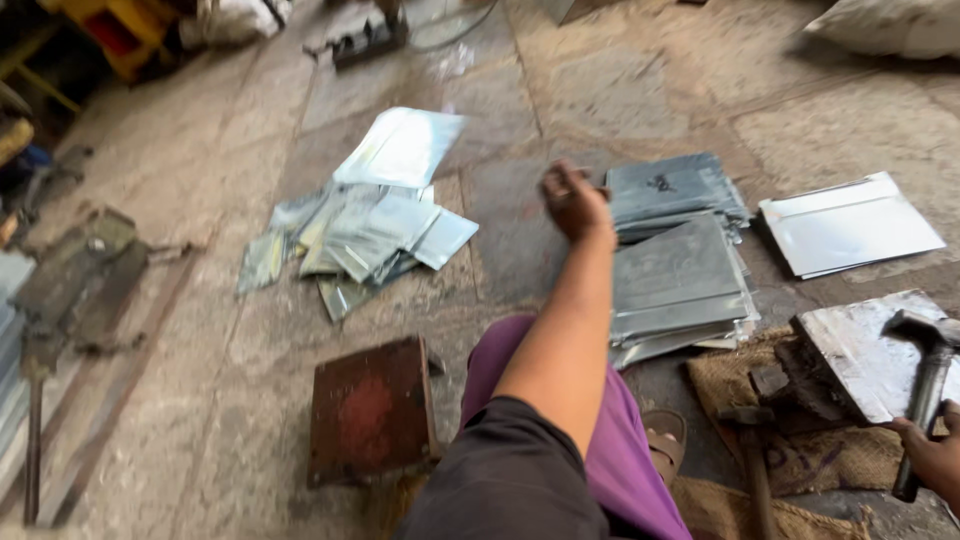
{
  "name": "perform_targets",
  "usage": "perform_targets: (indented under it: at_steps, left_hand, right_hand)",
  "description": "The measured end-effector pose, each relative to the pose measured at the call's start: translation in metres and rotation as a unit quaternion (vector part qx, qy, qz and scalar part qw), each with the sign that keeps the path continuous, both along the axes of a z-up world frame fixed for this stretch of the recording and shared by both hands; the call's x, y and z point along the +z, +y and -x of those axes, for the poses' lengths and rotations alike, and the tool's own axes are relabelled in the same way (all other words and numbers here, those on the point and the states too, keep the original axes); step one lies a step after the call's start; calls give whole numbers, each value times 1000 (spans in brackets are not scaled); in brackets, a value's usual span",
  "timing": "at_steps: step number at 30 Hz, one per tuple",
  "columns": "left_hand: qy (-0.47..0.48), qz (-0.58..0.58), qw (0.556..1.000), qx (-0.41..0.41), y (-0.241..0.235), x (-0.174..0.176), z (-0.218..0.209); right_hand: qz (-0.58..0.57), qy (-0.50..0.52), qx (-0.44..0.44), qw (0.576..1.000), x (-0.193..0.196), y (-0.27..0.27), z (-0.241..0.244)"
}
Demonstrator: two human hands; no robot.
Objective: The person hammers the edge of several small metal sheets placed on a sack on the floor, handling each sheet one by one. After hammering a sheet, it is placed into a stack of similar metal pieces.
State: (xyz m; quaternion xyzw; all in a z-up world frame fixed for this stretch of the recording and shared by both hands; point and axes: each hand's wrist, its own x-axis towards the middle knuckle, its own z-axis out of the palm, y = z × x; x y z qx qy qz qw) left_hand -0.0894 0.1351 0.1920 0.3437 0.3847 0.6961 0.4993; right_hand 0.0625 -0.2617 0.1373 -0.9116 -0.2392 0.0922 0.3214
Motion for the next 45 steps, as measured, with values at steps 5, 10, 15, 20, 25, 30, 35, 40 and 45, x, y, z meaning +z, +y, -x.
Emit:
perform_targets:
  at_steps: [5, 10, 15, 20, 25, 30, 35, 40, 45]
  left_hand:
    - [187, 36, 976, -102, -32, -34, -37]
    - [377, 4, 911, -166, -43, -75, -64]
    - [555, 26, 767, -321, -40, -135, -81]
    - [719, -8, 578, -386, -23, -176, -64]
    - [747, 123, 537, -374, -37, -139, -47]
    - [758, 71, 516, -393, -57, -138, -80]
    - [777, -65, 461, -425, -75, -172, -115]
    - [800, -155, 373, -444, -97, -201, -138]
    - [806, -213, 359, -420, -102, -222, -142]
  right_hand:
    - [60, 59, -40, 996, 4, 9, 5]
    - [95, 84, -32, 991, -42, -8, -35]
    - [77, 9, -20, 997, -109, -37, -85]
    - [115, 86, -37, 989, -139, -51, -99]
    - [55, 58, -38, 996, -130, -47, -94]
    - [24, 53, -65, 996, -111, -35, -90]
    - [36, 81, -86, 992, -94, -23, -93]
    - [43, 109, -96, 989, -95, -17, -100]
    - [47, 107, -87, 989, -99, -16, -104]
